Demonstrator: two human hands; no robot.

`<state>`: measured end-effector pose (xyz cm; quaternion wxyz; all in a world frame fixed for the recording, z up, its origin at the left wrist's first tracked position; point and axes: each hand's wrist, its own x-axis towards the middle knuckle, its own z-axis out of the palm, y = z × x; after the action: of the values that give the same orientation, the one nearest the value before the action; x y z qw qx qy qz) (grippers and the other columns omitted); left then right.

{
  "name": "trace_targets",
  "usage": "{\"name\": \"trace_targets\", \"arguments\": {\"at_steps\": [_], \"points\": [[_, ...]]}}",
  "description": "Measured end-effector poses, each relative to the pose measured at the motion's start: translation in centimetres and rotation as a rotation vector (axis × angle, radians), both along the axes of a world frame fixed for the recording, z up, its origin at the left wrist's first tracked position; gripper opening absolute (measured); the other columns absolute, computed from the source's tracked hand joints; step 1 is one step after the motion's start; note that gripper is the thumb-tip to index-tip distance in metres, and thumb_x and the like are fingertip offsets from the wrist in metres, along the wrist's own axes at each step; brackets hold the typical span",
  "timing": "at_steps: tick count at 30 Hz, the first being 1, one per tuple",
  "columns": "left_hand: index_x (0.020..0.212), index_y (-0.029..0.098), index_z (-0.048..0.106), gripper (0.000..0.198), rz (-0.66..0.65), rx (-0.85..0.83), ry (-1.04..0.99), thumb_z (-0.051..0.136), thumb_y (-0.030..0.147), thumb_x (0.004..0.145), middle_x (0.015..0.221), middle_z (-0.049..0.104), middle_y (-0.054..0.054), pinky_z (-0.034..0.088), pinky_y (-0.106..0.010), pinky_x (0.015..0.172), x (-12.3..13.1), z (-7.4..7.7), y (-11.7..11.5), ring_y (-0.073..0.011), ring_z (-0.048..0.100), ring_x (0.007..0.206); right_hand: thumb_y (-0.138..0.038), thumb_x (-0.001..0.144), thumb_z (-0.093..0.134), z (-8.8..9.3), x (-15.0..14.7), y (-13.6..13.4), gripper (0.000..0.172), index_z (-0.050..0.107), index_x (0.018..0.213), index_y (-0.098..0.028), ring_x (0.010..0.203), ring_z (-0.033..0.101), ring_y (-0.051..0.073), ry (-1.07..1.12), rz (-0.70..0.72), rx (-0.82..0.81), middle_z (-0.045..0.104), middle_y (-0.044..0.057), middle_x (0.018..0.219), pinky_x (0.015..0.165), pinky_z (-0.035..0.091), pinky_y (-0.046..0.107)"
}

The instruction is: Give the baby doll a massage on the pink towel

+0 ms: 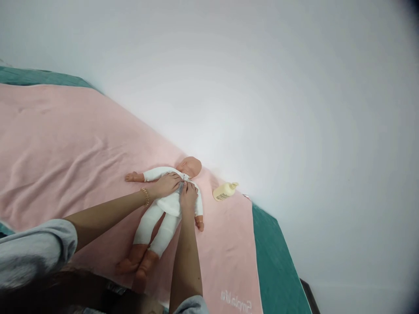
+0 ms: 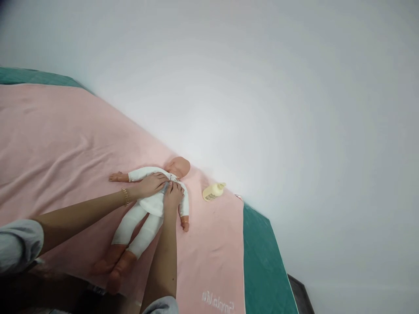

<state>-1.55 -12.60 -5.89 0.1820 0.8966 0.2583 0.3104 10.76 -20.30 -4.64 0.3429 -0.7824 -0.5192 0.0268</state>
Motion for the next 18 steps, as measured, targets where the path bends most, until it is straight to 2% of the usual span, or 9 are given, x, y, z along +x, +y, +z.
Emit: {"name": "trace_targets", "arguments": {"at_steps": [5, 12, 14, 16, 17, 18], "points": [[0.123, 0.016, 0.061, 0.033, 0.012, -0.01, 0.019, 0.04, 0.023, 0.097, 0.127, 0.063, -0.011, 0.04, -0.047, 0.102, 0.0, 0.6, 0.2, -0.0287, 0.052, 0.12, -0.032, 0.1, 0.034, 0.6, 0.0, 0.0, 0.04, 0.067, 0.12, -0.019, 0.117, 0.055, 0.025, -0.019, 0.03, 0.001, 0.065, 0.012, 0.126, 0.1, 0.039, 0.041], [0.113, 0.016, 0.066, 0.029, 0.002, -0.038, 0.009, 0.044, 0.027, 0.097, 0.117, 0.067, -0.011, 0.042, -0.046, 0.1, 0.6, 0.5, 0.9, -0.0289, 0.055, 0.112, -0.031, 0.099, 0.037, 1.1, 0.1, 0.3, 0.038, 0.07, 0.113, -0.018, 0.114, 0.056, 0.028, -0.008, 0.009, -0.067, 0.066, 0.014, 0.123, 0.099, 0.039, 0.044], [0.114, 0.016, 0.066, 0.029, 0.007, -0.049, -0.026, 0.045, 0.027, 0.096, 0.117, 0.067, -0.011, 0.042, -0.045, 0.101, 0.5, 0.5, 0.9, -0.0284, 0.055, 0.113, -0.033, 0.098, 0.04, 2.2, -0.4, 0.2, 0.036, 0.07, 0.113, -0.018, 0.115, 0.056, 0.029, -0.004, 0.007, -0.094, 0.065, 0.014, 0.125, 0.098, 0.04, 0.047], [0.115, 0.017, 0.065, 0.03, 0.023, -0.059, -0.083, 0.045, 0.026, 0.095, 0.119, 0.067, -0.01, 0.042, -0.044, 0.101, 0.1, 0.5, 0.6, -0.0277, 0.055, 0.114, -0.036, 0.097, 0.045, 4.2, -1.6, -0.8, 0.035, 0.069, 0.116, -0.02, 0.121, 0.053, 0.032, -0.02, 0.02, -0.085, 0.06, 0.015, 0.132, 0.1, 0.039, 0.052], [0.115, 0.017, 0.064, 0.03, 0.034, -0.063, -0.12, 0.044, 0.026, 0.096, 0.119, 0.067, -0.01, 0.043, -0.043, 0.101, -0.2, 0.5, 0.4, -0.0269, 0.055, 0.113, -0.039, 0.096, 0.047, 5.4, -2.4, -1.8, 0.037, 0.068, 0.12, -0.021, 0.126, 0.049, 0.034, -0.033, 0.029, -0.064, 0.057, 0.015, 0.137, 0.103, 0.037, 0.055], [0.115, 0.017, 0.064, 0.03, 0.049, -0.068, -0.161, 0.042, 0.026, 0.097, 0.118, 0.066, -0.01, 0.043, -0.043, 0.101, -0.6, 0.6, 0.1, -0.0261, 0.056, 0.112, -0.041, 0.097, 0.046, 6.5, -3.2, -3.1, 0.039, 0.065, 0.125, -0.021, 0.129, 0.047, 0.034, -0.073, 0.069, 0.03, 0.055, 0.014, 0.138, 0.104, 0.035, 0.056]]}}
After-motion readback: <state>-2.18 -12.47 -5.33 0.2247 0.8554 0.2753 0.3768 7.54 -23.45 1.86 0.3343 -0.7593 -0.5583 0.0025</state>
